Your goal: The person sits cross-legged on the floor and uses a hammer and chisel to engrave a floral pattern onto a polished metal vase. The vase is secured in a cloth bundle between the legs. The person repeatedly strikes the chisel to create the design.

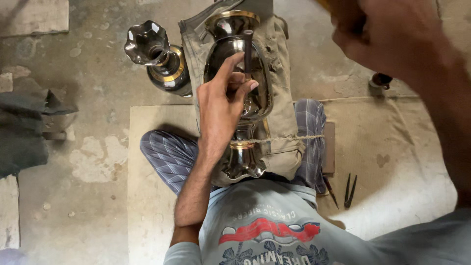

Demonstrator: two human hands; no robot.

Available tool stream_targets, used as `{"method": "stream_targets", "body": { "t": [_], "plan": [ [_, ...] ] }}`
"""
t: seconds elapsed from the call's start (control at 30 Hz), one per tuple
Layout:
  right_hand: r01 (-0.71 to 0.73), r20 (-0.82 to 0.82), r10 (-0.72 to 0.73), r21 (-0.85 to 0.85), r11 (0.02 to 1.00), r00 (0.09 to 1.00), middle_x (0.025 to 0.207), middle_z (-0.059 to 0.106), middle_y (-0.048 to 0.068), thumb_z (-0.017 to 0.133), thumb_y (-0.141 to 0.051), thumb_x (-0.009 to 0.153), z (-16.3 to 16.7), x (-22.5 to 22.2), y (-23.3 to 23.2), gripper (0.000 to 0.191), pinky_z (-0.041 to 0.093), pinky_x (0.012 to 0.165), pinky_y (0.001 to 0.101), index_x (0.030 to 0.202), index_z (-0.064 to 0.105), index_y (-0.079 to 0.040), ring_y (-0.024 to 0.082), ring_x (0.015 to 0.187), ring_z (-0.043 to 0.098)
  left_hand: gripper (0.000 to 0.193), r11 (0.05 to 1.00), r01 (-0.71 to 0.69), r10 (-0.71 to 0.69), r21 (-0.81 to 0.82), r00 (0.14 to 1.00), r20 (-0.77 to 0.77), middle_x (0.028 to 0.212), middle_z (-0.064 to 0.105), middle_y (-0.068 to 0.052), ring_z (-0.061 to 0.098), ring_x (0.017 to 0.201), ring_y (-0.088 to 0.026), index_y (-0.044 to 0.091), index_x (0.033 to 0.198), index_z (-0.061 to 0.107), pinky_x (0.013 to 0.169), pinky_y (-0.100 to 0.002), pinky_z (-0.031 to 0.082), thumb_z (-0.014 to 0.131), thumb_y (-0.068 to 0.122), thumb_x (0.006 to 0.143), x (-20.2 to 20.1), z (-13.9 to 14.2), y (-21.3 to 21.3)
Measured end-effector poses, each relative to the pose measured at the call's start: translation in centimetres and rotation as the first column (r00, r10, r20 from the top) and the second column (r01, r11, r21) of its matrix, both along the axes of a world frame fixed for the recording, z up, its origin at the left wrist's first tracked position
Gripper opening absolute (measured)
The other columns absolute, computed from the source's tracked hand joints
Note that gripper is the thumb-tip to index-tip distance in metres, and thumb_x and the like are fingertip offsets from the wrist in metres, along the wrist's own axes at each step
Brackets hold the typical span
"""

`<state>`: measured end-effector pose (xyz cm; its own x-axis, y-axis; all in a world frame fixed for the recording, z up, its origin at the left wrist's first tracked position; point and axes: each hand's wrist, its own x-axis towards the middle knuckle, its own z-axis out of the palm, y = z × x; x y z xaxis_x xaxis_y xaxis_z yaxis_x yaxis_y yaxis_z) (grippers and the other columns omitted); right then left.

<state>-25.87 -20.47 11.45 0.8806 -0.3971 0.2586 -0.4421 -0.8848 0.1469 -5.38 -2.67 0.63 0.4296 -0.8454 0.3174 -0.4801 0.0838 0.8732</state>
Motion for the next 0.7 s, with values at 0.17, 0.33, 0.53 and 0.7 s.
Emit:
{"method": "stream_targets", "body": {
  "t": [0.17,0.33,0.53,0.7],
  "plan": [
    [0.016,0.031,-0.013,-0.067,0.998,0.999,0.084,0.069,0.013,0.080,-0.011,0.088,-1.5,-1.2,-0.9,0.033,0.054,0.065,0.0418,0.118,0.068,-0.002,0.029,0.068,0.066,0.053,1.000,0.002,-0.002,0.019,1.000,-0.004,0.092,0.079,-0.012,0.080,0.084,-0.019,0.009,0.138,0.061,0.075,-0.033,0.065,0.081,0.004,0.090,0.0,0.1,-0.1],
    [0.010,-0.009,-0.010,0.035,0.999,1.000,0.089,0.072,0.012,0.080,-0.012,0.085,-2.5,-2.3,-1.6,0.034,0.055,0.067,0.0407,0.116,0.069,-0.006,0.027,0.072,0.069,0.052,1.000,0.029,-0.029,0.000,0.999,0.032,0.094,0.079,-0.012,0.081,0.085,-0.019,0.010,0.137,0.061,0.074,-0.033,0.065,0.082,0.004,0.090,0.0,0.2,0.0],
    [-0.049,0.053,0.044,0.099,0.994,0.998,0.094,0.072,0.013,0.080,-0.011,0.084,-3.2,-3.3,-1.4,0.043,0.060,0.072,0.0385,0.124,0.066,-0.003,0.021,0.076,0.071,0.052,0.997,0.074,-0.074,0.024,0.997,0.012,0.095,0.079,-0.013,0.081,0.086,-0.019,0.011,0.139,0.061,0.074,-0.033,0.064,0.081,0.005,0.092,0.0,0.6,0.0],
    [0.046,0.143,-0.074,0.191,0.981,0.987,0.096,0.072,0.018,0.084,-0.009,0.087,-3.7,-4.3,-1.1,0.042,0.059,0.068,0.0417,0.123,0.066,0.000,0.026,0.077,0.071,0.051,0.992,0.124,-0.125,0.026,0.991,0.038,0.093,0.079,-0.013,0.080,0.084,-0.019,0.009,0.140,0.061,0.072,-0.034,0.063,0.079,0.005,0.092,0.2,0.5,0.0]
  ]
}}
